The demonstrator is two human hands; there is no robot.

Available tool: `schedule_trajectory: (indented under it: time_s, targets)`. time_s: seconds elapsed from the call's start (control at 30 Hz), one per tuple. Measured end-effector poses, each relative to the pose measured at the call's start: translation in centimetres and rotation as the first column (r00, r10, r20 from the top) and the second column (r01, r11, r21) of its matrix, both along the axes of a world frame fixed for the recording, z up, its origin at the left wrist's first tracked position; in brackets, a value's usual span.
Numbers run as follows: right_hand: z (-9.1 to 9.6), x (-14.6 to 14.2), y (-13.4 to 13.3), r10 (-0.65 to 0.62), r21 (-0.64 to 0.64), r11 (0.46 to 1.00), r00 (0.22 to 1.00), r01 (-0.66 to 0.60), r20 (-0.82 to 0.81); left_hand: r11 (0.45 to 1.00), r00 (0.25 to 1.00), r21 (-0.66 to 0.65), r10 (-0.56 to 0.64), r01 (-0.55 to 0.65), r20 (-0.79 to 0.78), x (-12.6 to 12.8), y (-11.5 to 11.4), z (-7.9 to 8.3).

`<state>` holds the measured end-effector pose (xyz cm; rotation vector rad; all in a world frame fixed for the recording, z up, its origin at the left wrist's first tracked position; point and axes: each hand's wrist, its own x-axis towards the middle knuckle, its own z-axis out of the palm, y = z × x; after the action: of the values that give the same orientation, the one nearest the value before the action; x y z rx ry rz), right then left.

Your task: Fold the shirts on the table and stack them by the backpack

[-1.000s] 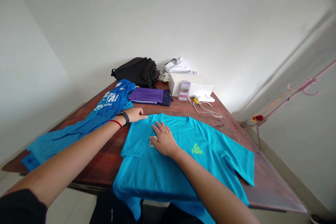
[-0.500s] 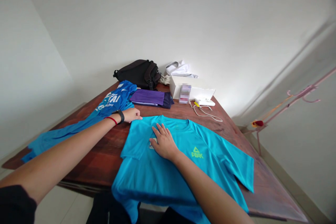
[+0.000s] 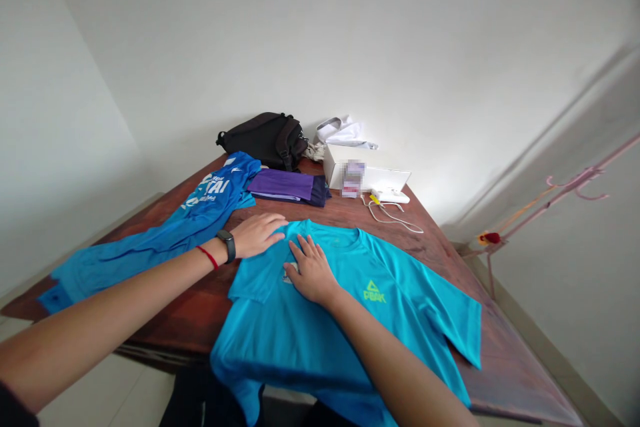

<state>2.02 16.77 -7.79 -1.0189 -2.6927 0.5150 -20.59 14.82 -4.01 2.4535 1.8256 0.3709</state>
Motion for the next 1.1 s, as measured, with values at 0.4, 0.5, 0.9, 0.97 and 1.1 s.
schedule_trajectory:
  time_s: [0.4,0.5,0.9,0.97,1.1]
  targets:
    - [0.2,0.0,0.0,-0.004,-0.012,1.0,1.0,0.004,0.006,0.995,0.999,-0.084,-0.05,0.049,-0.019,1.4,-3.3,-3.6]
    - [0.3,0.0,-0.1,-0.007,-0.014,1.0,1.0,0.007,0.014,0.997,0.999,-0.072,0.017,-0.02,-0.036,1.2,-3.4,-3.7]
    - [0.7,0.1,-0.2,-0.002,-0.041,0.999,1.0,0.002,-0.012,0.962,0.991,-0.241,0.116,-0.131,-0.073,-2.4,-4.6,-2.9]
    - [1.0,0.1,-0.4,0.003,-0.052,0.999,0.999,-0.005,-0.035,0.96,0.995,-0.266,0.078,-0.093,-0.068,-3.4,-5.0,-2.0]
    - [1.6,0.1,-1.0,0.093,-0.041,0.995,0.993,-0.096,-0.077,0.976,0.999,-0.214,-0.047,0.043,-0.016,-5.2,-6.2,-0.8]
